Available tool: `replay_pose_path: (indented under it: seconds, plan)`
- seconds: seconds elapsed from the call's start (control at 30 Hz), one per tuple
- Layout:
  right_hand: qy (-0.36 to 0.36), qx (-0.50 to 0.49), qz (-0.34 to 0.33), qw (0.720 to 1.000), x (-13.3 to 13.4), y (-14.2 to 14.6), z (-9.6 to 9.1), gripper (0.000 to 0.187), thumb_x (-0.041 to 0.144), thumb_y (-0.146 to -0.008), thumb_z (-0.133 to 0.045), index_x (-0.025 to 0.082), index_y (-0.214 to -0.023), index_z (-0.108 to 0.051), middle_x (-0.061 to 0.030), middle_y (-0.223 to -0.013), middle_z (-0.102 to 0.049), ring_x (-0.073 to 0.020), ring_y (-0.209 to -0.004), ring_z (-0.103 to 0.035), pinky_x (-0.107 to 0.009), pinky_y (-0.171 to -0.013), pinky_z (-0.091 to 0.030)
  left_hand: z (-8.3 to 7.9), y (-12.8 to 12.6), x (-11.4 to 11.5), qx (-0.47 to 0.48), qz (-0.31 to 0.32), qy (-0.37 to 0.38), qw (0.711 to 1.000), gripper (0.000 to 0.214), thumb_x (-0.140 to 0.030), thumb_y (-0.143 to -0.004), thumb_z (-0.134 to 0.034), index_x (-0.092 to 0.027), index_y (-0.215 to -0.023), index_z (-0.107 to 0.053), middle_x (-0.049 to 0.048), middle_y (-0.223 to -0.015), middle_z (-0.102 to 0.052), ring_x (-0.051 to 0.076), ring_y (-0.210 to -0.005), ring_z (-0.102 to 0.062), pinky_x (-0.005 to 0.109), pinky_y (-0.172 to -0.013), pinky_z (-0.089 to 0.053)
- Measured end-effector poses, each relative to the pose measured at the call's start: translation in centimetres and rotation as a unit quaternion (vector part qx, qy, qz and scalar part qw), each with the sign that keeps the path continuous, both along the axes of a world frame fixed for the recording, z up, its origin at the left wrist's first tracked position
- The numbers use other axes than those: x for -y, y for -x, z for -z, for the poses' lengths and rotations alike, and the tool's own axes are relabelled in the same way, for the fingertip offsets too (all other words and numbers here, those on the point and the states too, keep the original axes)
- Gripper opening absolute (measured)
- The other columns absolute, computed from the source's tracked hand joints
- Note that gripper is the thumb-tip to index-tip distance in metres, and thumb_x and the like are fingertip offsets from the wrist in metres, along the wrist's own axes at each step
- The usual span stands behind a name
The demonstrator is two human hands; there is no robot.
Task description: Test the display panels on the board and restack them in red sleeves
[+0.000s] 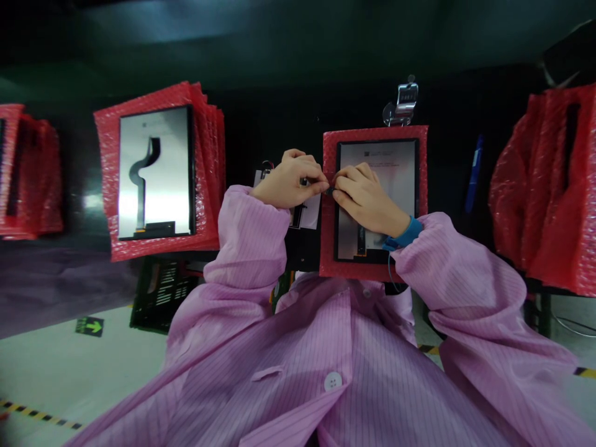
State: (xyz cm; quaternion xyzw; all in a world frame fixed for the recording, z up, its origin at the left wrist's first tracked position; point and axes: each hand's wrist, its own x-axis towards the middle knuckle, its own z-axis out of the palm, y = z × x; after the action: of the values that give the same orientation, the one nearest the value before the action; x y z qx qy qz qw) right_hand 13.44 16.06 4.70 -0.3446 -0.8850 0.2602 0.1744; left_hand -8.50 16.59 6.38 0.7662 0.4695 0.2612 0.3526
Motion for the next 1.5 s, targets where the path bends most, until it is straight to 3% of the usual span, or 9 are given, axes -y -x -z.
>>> replay_pose_path:
  seconds: [0.4, 0.6, 0.73, 0.83, 0.9, 1.0, 1.1, 1.27, 1.5]
  plan:
    - [0.016, -0.009, 0.004, 1.000, 0.3, 0.0, -0.1, 0.037, 0.041, -0.104, -0.035, 0.018, -0.104, -0.064, -0.0117, -0.123, -0.064, -0.0274, -0.115, -0.050, -0.049, -0.109, -0.036, -0.3, 0.4, 0.2, -0.054, 0.024, -0.038, 0.998, 0.009, -0.029, -0.082, -0.072, -0.021, -0.078, -0.073, -0.0031, -0.077, -0.071, 0.019, -0.088, -0.066, 0.054, -0.118, -0.025]
    - [0.003, -0.027, 0.015, 1.000, 0.5, 0.2, 0.0, 0.038, 0.044, -0.104, -0.036, 0.018, -0.102, -0.063, -0.0123, -0.121, -0.065, -0.0282, -0.113, -0.052, -0.050, -0.106, -0.040, 0.1, -0.3, 0.4, -0.095, -0.009, -0.083, 0.992, 0.011, -0.032, -0.086, -0.070, -0.021, -0.081, -0.071, -0.0014, -0.084, -0.071, 0.020, -0.094, -0.065, 0.054, -0.120, -0.023]
    - [-0.016, -0.072, 0.065, 0.995, 1.4, -1.1, -1.4, 0.040, 0.047, -0.106, -0.034, 0.019, -0.111, -0.062, -0.0111, -0.121, -0.066, -0.0267, -0.119, -0.056, -0.048, -0.109, -0.040, -0.4, 0.3, 3.5, -0.068, -0.144, -0.178, 0.971, 0.021, -0.041, -0.098, -0.060, -0.022, -0.098, -0.068, 0.0060, -0.109, -0.070, 0.024, -0.112, -0.062, 0.047, -0.114, -0.036]
    - [-0.051, -0.074, 0.136, 0.987, 3.4, -3.6, -2.6, 0.037, 0.046, -0.105, -0.038, 0.020, -0.119, -0.061, -0.0104, -0.126, -0.066, -0.0263, -0.122, -0.058, -0.047, -0.108, -0.042, 0.3, 0.7, 8.2, -0.035, -0.317, -0.249, 0.914, 0.027, -0.036, -0.106, -0.042, -0.020, -0.104, -0.064, 0.0094, -0.109, -0.065, 0.024, -0.112, -0.059, 0.041, -0.103, -0.045]
    - [-0.074, -0.060, 0.183, 0.979, 5.3, -5.5, -2.8, 0.037, 0.048, -0.104, -0.042, 0.020, -0.119, -0.061, -0.0105, -0.124, -0.068, -0.0267, -0.118, -0.060, -0.047, -0.104, -0.044, 1.7, 0.5, 11.3, -0.083, -0.368, -0.260, 0.889, 0.024, -0.032, -0.105, -0.044, -0.018, -0.106, -0.064, 0.0117, -0.109, -0.063, 0.025, -0.110, -0.059, 0.041, -0.101, -0.046]
    - [-0.089, -0.024, 0.253, 0.963, 8.2, -7.8, -1.9, 0.042, 0.052, -0.104, -0.041, 0.020, -0.122, -0.062, -0.0142, -0.123, -0.068, -0.0295, -0.117, -0.061, -0.050, -0.104, -0.043, 4.0, -0.3, 14.1, -0.190, -0.362, -0.228, 0.883, 0.030, -0.032, -0.102, -0.050, -0.015, -0.120, -0.065, 0.0180, -0.126, -0.057, 0.028, -0.114, -0.057, 0.045, -0.104, -0.046]
    - [-0.102, 0.007, 0.305, 0.947, 10.5, -9.2, -0.4, 0.049, 0.056, -0.103, -0.040, 0.018, -0.126, -0.062, -0.0198, -0.122, -0.066, -0.0326, -0.119, -0.059, -0.054, -0.106, -0.040, 5.2, -0.8, 14.8, -0.241, -0.330, -0.189, 0.893, 0.040, -0.031, -0.103, -0.046, -0.016, -0.135, -0.064, 0.0210, -0.138, -0.050, 0.032, -0.122, -0.053, 0.050, -0.107, -0.045]
    - [-0.097, 0.004, 0.335, 0.937, 12.2, -10.1, 1.6, 0.052, 0.057, -0.102, -0.042, 0.017, -0.131, -0.059, -0.0192, -0.125, -0.063, -0.0333, -0.123, -0.057, -0.054, -0.107, -0.039, 4.9, -1.0, 14.4, -0.276, -0.297, -0.179, 0.896, 0.043, -0.021, -0.099, -0.047, -0.024, -0.138, -0.067, 0.0200, -0.142, -0.049, 0.035, -0.126, -0.051, 0.053, -0.108, -0.044]
    - [-0.083, 0.011, 0.355, 0.931, 12.7, -9.8, 2.4, 0.052, 0.051, -0.101, -0.043, 0.016, -0.137, -0.055, -0.0180, -0.130, -0.061, -0.0327, -0.124, -0.053, -0.054, -0.108, -0.038, 4.9, -0.8, 14.2, -0.297, -0.302, -0.177, 0.889, 0.043, -0.018, -0.098, -0.048, -0.025, -0.134, -0.070, 0.0187, -0.141, -0.055, 0.034, -0.125, -0.053, 0.054, -0.108, -0.045]
